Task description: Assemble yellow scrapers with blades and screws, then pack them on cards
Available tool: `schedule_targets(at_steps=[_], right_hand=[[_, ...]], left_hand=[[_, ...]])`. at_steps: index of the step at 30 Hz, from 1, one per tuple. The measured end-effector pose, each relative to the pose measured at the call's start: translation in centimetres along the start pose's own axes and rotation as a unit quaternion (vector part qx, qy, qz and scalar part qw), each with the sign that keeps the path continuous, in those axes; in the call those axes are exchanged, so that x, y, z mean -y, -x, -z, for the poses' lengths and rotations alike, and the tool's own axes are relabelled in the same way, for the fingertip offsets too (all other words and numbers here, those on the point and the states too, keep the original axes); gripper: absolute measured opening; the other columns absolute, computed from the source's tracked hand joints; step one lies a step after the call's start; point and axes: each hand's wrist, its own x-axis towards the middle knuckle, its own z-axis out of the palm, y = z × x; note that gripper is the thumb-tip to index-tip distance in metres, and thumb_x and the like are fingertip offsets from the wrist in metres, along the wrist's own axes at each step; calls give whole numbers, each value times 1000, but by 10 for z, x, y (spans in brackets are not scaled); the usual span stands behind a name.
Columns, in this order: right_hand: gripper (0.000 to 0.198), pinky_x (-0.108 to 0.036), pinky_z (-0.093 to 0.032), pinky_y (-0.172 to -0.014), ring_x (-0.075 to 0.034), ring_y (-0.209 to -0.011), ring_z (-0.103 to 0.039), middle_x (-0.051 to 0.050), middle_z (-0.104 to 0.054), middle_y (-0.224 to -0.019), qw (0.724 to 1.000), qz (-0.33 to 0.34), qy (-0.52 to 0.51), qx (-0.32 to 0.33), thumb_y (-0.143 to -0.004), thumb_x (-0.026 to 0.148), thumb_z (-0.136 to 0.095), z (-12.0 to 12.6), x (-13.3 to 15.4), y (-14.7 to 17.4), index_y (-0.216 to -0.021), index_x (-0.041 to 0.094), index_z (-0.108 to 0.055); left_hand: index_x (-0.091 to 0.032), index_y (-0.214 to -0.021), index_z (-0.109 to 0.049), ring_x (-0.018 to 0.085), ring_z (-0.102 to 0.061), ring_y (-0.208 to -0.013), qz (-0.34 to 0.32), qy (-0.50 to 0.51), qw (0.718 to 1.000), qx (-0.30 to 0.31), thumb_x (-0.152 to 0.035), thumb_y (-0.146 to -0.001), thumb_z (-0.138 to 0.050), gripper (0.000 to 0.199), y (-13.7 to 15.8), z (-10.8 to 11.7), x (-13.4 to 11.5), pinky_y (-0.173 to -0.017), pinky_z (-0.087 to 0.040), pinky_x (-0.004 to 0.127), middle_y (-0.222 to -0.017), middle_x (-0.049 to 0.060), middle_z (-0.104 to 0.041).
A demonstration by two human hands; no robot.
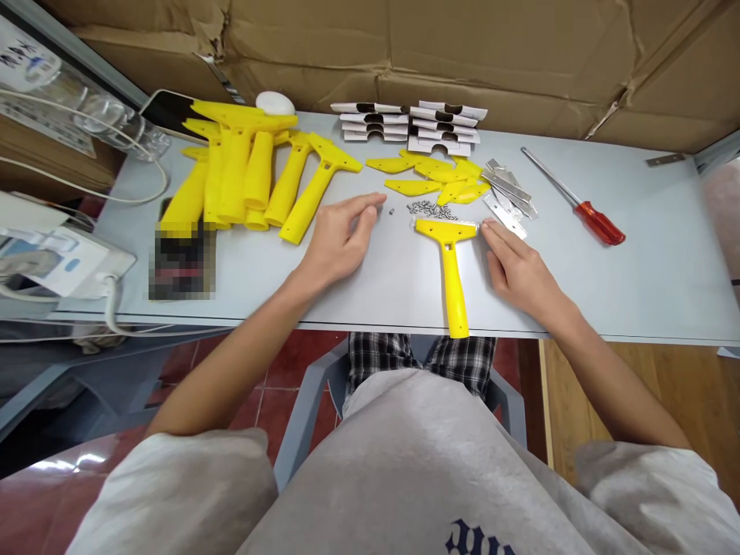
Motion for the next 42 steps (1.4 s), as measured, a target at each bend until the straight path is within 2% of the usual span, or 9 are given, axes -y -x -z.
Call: schedule_targets(at_steps=[2, 4, 7, 10, 15, 22, 37, 40, 42], right_hand=[[69, -58, -51, -155, -29, -181, -51, -13, -51, -185, 1000, 4, 16, 11, -124, 41, -44, 2, 5, 9, -185, 12, -59], [74, -61, -46, -158, -32, -184, -46, -13, -44, -189, 999, 10, 32, 33, -125, 48, -47, 3, 7, 13, -188, 10, -54], [79, -65, -40, -160, -34, -188, -39, -13, -32, -194, 996, 10, 57, 65, -126, 53, -44, 2, 6, 13, -191, 8, -49], [84, -67, -38, -160, -35, -190, -34, -15, -25, -196, 993, 2, 83, 87, -127, 59, -38, 0, 7, 11, -191, 5, -46], [91, -66, -27, -164, -33, -194, -20, -15, -13, -199, 983, -12, 111, 143, -129, 63, -22, 1, 11, 12, -195, 3, -37], [95, -65, -26, -164, -33, -195, -19, -14, -10, -200, 980, -17, 134, 149, -128, 67, -16, 0, 12, 13, -195, 3, -35], [97, -65, -28, -164, -32, -194, -23, -14, -15, -200, 983, -20, 123, 133, -127, 71, -16, -3, 11, 15, -194, 4, -40], [98, -64, -25, -165, -31, -195, -21, -13, -15, -200, 984, -30, 115, 133, -126, 72, -15, -3, 12, 15, -194, 5, -40], [100, -62, -24, -165, -30, -195, -20, -12, -15, -200, 985, -34, 109, 133, -126, 73, -13, -3, 12, 14, -195, 6, -39]], left_hand=[[-24, -161, -82, 35, -74, -163, -18, -47, 998, 46, -56, -125, -49, 58, 20, 5, -6, -143, -57, 56, -167, 13, -81], [-20, -178, -67, 38, -55, -181, -17, -94, 991, 97, -57, -127, -42, 67, 38, 4, -8, -152, -42, 63, -187, 17, -63], [-14, -190, -49, 41, -35, -191, -29, -164, 974, 151, -54, -127, -39, 75, 56, -3, -10, -157, -25, 70, -200, 23, -40], [-11, -193, -41, 43, -29, -193, -44, -205, 963, 171, -56, -127, -36, 80, 61, -8, -14, -157, -21, 74, -202, 25, -32], [-6, -194, -33, 38, -18, -196, -6, -263, 941, 211, -51, -128, -28, 81, 55, -7, -26, -159, -15, 64, -206, 22, -21], [-1, -193, -36, 36, -19, -196, 11, -277, 935, 222, -48, -126, -32, 82, 53, -6, -35, -160, -14, 59, -206, 22, -21], [-8, -190, -44, 38, -29, -193, 2, -263, 946, 192, -46, -124, -40, 76, 55, -7, -36, -158, -23, 64, -204, 22, -31], [-5, -185, -52, 41, -37, -190, -3, -279, 942, 185, -43, -123, -44, 72, 50, -5, -44, -156, -30, 64, -200, 25, -40], [-7, -177, -62, 44, -50, -182, -7, -299, 937, 179, -40, -123, -45, 65, 41, -2, -50, -148, -42, 66, -194, 27, -51]])
